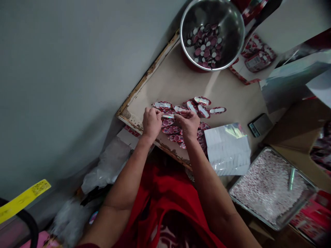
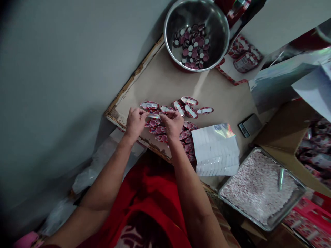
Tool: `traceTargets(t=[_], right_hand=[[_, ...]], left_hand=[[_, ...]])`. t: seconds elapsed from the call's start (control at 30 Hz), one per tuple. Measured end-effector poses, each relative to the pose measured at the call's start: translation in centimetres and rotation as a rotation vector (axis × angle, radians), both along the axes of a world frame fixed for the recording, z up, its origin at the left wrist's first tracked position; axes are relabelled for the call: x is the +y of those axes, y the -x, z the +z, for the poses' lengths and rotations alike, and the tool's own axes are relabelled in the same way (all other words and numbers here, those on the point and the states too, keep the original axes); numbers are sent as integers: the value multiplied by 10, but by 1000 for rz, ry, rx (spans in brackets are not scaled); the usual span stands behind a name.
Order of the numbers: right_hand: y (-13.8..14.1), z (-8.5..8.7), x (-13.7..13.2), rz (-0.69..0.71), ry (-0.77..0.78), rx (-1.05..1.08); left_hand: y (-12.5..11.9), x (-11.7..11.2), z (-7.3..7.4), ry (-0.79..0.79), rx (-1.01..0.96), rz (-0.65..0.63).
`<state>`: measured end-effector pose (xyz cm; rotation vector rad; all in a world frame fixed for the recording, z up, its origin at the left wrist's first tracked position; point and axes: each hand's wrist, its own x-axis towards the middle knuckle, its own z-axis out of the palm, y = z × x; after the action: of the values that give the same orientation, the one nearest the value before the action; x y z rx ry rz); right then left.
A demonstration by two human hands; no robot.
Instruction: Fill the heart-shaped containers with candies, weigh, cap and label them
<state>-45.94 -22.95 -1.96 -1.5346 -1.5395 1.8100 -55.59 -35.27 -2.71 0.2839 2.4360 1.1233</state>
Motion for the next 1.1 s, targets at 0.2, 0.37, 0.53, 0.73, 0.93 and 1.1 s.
traceTargets(t=[0.2,0.37,0.53,0.73,0.93,1.1], right_hand=[[11,-19,-1,109,-406,-288],[11,-22,1,152,-440,-323],[13,-24,-1,152,-425,-312],[14,-19,7,297,-498,-536],[11,-10,13,451,-413,-606],[-61,8,28,418,-451,-347]], left_hand=[[1,18,-11,121,135,-67],[-2,22,-6,277,144,-127],[-4,24,1,451,183,-211],[-1,23,-8,277,180,-136],[15,16,-6,92,252,-39],[-43,54,20,50,312,-310]])
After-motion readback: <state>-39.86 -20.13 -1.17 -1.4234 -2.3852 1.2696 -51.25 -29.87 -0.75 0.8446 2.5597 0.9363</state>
